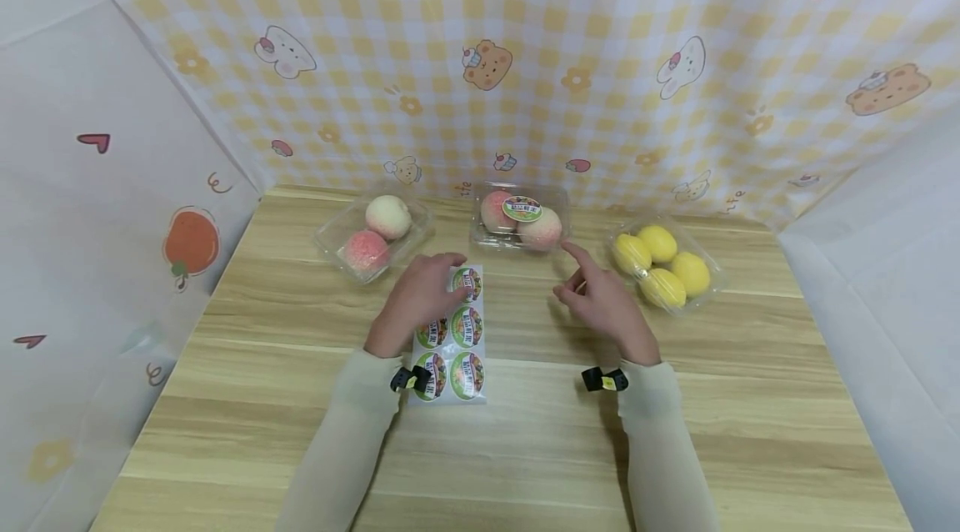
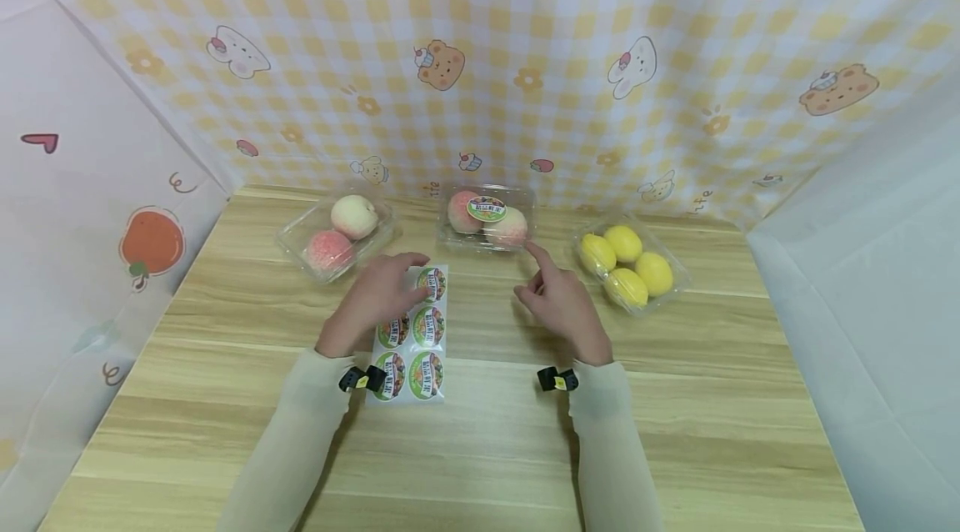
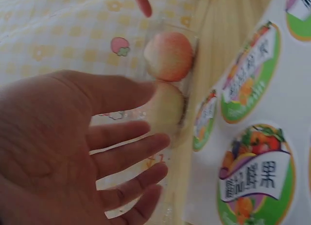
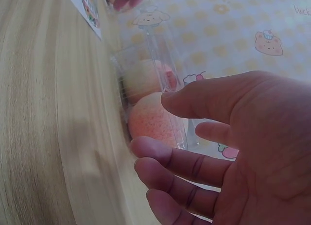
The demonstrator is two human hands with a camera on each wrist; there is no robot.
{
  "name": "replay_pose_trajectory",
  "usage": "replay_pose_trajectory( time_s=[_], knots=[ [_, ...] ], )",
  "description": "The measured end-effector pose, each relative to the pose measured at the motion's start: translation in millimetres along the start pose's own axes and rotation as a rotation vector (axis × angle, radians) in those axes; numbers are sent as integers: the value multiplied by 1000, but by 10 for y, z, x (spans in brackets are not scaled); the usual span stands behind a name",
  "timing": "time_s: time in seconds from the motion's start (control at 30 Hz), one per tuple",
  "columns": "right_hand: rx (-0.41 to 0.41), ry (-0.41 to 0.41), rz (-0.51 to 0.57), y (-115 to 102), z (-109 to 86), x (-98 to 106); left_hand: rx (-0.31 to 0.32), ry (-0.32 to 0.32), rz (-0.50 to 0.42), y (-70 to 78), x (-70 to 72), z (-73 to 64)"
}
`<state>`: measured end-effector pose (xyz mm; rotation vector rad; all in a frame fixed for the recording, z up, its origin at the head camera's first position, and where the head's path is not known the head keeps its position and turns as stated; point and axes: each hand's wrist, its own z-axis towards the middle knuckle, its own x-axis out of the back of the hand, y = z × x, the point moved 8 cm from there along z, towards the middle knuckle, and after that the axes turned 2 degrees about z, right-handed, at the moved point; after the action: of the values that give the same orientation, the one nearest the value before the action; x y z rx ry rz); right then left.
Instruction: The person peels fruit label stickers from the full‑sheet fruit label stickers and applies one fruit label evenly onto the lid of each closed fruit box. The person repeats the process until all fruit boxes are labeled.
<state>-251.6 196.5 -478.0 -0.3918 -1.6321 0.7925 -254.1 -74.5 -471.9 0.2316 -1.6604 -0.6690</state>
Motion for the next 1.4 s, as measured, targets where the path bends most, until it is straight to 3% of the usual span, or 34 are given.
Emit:
replay_pose_trajectory(
  time_s=[0.17,0.5,0.8,1.1,1.4],
  knots=[
    [17,8,-11,-32,-18,24,-22,-83,88,-29,-126,18],
    [52,2,-28,-98,-26,28,-20,-119,100,-25,-192,-11],
    [86,-2,-42,-193,-11,43,-61,-204,220,11,-344,-124],
    [157,-21,-72,-341,32,56,-55,-156,260,-94,-238,-405],
    [198,-66,29,-534,206,-242,-37,-143,271,-255,-158,-768]
  ],
)
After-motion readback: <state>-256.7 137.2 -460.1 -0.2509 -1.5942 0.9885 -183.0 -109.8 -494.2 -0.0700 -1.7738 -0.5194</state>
